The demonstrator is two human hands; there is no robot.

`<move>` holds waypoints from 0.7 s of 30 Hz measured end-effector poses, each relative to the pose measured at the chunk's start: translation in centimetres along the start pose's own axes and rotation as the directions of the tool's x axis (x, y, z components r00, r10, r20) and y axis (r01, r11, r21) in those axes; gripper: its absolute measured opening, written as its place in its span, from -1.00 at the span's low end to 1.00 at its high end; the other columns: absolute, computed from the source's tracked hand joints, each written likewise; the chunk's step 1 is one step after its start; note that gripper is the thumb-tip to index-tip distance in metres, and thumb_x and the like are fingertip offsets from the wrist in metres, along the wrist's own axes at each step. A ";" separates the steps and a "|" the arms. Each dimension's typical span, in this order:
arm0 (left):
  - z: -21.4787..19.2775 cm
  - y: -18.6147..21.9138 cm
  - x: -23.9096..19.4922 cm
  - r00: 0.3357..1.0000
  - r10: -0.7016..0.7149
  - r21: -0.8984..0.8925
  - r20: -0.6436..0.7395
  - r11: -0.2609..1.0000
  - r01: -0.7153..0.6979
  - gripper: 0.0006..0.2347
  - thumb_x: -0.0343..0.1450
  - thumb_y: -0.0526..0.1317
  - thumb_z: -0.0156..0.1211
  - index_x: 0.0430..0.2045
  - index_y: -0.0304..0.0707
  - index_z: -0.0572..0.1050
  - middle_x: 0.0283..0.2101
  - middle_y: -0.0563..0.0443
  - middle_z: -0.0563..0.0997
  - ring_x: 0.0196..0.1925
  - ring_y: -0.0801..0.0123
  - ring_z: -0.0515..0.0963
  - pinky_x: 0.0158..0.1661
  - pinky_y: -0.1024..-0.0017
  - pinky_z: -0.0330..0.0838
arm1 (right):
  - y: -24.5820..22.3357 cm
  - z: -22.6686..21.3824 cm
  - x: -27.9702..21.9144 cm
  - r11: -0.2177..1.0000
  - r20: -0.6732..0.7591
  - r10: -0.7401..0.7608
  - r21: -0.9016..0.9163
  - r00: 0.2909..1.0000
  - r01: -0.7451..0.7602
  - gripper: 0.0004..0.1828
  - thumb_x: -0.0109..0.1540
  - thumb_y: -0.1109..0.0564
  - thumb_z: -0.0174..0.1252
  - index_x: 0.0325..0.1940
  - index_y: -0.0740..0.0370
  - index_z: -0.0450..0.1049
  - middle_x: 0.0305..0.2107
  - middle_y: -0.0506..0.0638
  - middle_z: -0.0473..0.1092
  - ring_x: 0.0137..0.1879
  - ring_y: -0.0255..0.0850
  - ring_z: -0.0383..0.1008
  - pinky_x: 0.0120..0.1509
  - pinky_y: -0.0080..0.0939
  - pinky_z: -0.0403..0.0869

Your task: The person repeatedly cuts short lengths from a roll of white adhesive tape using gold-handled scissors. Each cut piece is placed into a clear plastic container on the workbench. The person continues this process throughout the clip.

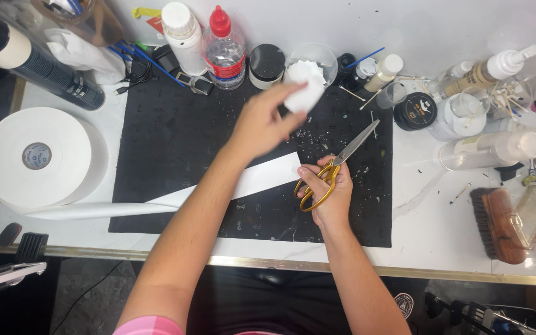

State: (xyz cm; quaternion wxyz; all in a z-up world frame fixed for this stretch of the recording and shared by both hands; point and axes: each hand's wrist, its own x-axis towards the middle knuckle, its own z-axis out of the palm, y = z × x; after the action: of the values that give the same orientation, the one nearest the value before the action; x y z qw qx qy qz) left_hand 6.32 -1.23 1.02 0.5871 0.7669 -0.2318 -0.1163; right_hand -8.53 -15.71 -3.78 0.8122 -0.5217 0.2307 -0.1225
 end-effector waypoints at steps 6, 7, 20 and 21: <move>1.9 0.5 7.9 0.963 0.216 0.486 -0.163 0.867 -0.112 -0.55 0.47 0.18 0.12 -0.09 -0.22 0.63 -0.10 -0.24 0.68 -0.12 -0.11 0.68 -0.08 0.06 0.56 | 0.1 -1.0 -0.5 0.995 -0.022 -0.095 -0.012 0.995 0.095 -0.64 0.18 0.42 0.28 -0.07 0.22 0.30 -0.33 0.19 0.56 -0.34 -0.22 0.60 -0.44 -0.27 0.54; 2.2 0.8 8.3 0.988 0.112 0.548 -0.110 0.836 -0.033 -0.55 0.47 0.19 0.08 -0.14 -0.20 0.65 -0.15 -0.23 0.69 -0.13 -0.10 0.68 -0.09 0.06 0.55 | 0.0 -1.2 -0.6 0.995 -0.024 -0.101 -0.027 0.995 0.101 -0.64 0.18 0.42 0.28 -0.08 0.22 0.30 -0.34 0.20 0.56 -0.35 -0.21 0.60 -0.43 -0.26 0.54; 0.0 3.4 -2.2 0.988 0.136 0.375 0.071 0.914 -0.153 -0.90 0.44 -0.19 0.23 -0.34 -0.20 0.54 -0.27 -0.10 0.66 -0.38 0.16 0.69 -0.31 0.26 0.53 | -2.0 -5.3 -0.7 0.996 -0.041 -0.075 -0.054 0.996 0.073 -0.61 0.17 0.43 0.27 -0.04 0.24 0.28 -0.34 0.20 0.54 -0.42 -0.23 0.53 -0.42 -0.27 0.53; 0.3 3.1 -3.2 0.986 0.088 0.268 0.139 0.956 -0.123 -0.87 0.44 -0.17 0.25 -0.32 -0.22 0.51 -0.29 -0.08 0.67 -0.35 0.23 0.69 -0.30 0.29 0.53 | -2.2 -5.6 -0.8 0.994 -0.024 -0.076 -0.082 0.997 0.074 -0.60 0.17 0.43 0.28 -0.03 0.24 0.28 -0.34 0.20 0.54 -0.42 -0.23 0.53 -0.42 -0.28 0.52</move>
State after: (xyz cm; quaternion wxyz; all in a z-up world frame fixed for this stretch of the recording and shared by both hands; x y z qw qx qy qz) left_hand 2.72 -0.58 3.62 0.4644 0.8186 -0.3230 -0.0994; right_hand -11.97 -20.71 -3.51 0.7820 -0.5608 0.2265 -0.1505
